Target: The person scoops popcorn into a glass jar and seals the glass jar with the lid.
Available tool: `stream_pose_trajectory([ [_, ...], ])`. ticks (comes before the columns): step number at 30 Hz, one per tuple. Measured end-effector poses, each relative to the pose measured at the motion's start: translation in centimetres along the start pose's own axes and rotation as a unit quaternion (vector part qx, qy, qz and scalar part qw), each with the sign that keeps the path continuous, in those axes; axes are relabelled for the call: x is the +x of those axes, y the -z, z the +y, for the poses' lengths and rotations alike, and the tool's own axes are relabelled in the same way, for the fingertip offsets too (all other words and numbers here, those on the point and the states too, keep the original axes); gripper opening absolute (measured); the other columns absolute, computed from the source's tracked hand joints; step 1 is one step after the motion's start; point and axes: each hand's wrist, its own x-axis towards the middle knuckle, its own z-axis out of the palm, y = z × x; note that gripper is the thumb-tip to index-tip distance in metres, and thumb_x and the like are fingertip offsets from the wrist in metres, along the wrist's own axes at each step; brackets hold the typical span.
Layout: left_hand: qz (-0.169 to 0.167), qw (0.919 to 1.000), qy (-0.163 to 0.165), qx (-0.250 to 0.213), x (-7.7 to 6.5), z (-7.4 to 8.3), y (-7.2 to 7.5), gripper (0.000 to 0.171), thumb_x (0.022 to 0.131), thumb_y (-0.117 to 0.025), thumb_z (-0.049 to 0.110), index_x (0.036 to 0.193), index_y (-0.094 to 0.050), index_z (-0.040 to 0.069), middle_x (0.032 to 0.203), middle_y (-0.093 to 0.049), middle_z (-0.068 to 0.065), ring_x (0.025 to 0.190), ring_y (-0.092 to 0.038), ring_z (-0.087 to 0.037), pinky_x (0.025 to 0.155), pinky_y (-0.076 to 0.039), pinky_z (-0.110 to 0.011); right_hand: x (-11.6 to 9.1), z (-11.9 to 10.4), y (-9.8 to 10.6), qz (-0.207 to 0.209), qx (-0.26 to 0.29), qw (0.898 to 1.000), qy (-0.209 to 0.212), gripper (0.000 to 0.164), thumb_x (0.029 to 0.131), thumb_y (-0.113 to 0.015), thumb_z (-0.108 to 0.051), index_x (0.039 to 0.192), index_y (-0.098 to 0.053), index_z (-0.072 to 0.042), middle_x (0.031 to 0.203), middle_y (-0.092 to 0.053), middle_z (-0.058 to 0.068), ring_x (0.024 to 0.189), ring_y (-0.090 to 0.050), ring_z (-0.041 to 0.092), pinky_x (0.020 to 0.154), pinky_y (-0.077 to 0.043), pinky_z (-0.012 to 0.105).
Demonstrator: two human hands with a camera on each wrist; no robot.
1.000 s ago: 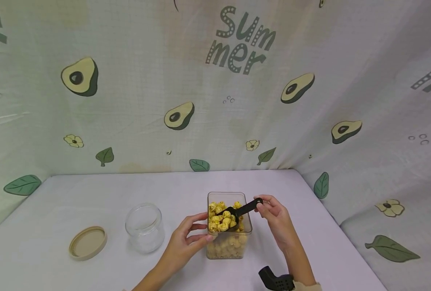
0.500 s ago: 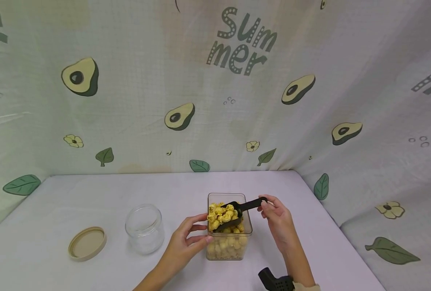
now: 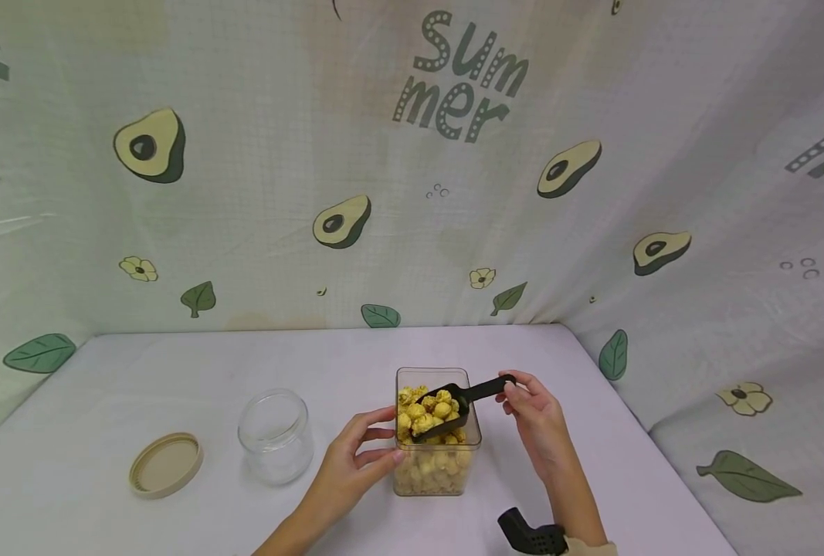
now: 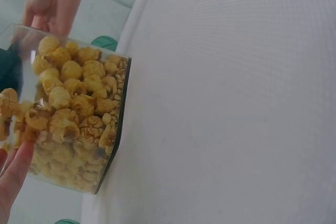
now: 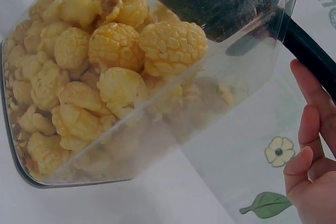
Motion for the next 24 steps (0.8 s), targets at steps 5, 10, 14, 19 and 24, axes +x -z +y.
stream_pose_trajectory([
  [5, 0.000, 1.0000, -0.003, -0.002, -0.1, 0.1, 0.0, 0.051, 0.086, -0.067, 0.025, 0.132, -0.048, 0.016, 0.130, -0.047, -0.010, 0.111, -0.054, -0.028, 0.087, -0.053, -0.024, -0.1, -0.3, -0.7, -0.015, -0.021, 1.000, 0.002, 0.024, 0.097, -0.043, -0.002, 0.105, -0.060, -0.016, 0.082, -0.068, -0.006, 0.077, -0.055, 0.005, 0.070, -0.044, 0.017],
  [10, 0.000, 1.0000, 0.001, 0.006, 0.0, -0.1, 0.0, 0.051, 0.085, -0.068, 0.026, 0.132, -0.048, 0.017, 0.129, -0.047, -0.009, 0.110, -0.054, -0.027, 0.087, -0.053, -0.022, -0.2, -0.5, -1.3, -0.027, -0.046, 0.999, 0.003, 0.023, 0.096, -0.045, -0.002, 0.107, -0.059, -0.017, 0.083, -0.068, -0.009, 0.078, -0.054, 0.002, 0.072, -0.042, 0.019],
  [14, 0.000, 1.0000, 0.002, 0.009, 0.0, -0.2, 0.0, 0.053, 0.085, -0.068, 0.028, 0.132, -0.048, 0.017, 0.129, -0.047, -0.008, 0.110, -0.054, -0.026, 0.086, -0.053, -0.020, -0.2, -0.3, -1.3, -0.024, -0.048, 0.999, 0.003, 0.020, 0.096, -0.047, -0.005, 0.107, -0.059, -0.017, 0.083, -0.068, -0.009, 0.077, -0.054, 0.002, 0.072, -0.042, 0.019],
  [19, 0.001, 1.0000, 0.000, 0.008, 0.0, -0.2, -0.1, 0.053, 0.085, -0.069, 0.028, 0.132, -0.048, 0.017, 0.129, -0.047, -0.008, 0.110, -0.054, -0.026, 0.087, -0.053, -0.020, 0.1, 0.4, -0.6, -0.028, -0.011, 1.000, 0.003, 0.018, 0.096, -0.048, -0.007, 0.107, -0.061, -0.014, 0.085, -0.069, -0.005, 0.079, -0.057, 0.005, 0.071, -0.046, 0.016],
  [24, 0.003, 1.0000, -0.001, 0.004, 0.1, -0.2, -0.1, 0.054, 0.084, -0.069, 0.026, 0.132, -0.048, 0.016, 0.128, -0.048, -0.008, 0.111, -0.054, -0.027, 0.087, -0.053, -0.021, 0.0, 0.1, -0.8, -0.009, 0.022, 0.999, -0.025, 0.020, 0.097, -0.047, -0.007, 0.102, -0.064, -0.016, 0.084, -0.066, -0.005, 0.079, -0.059, 0.005, 0.072, -0.047, 0.016],
])
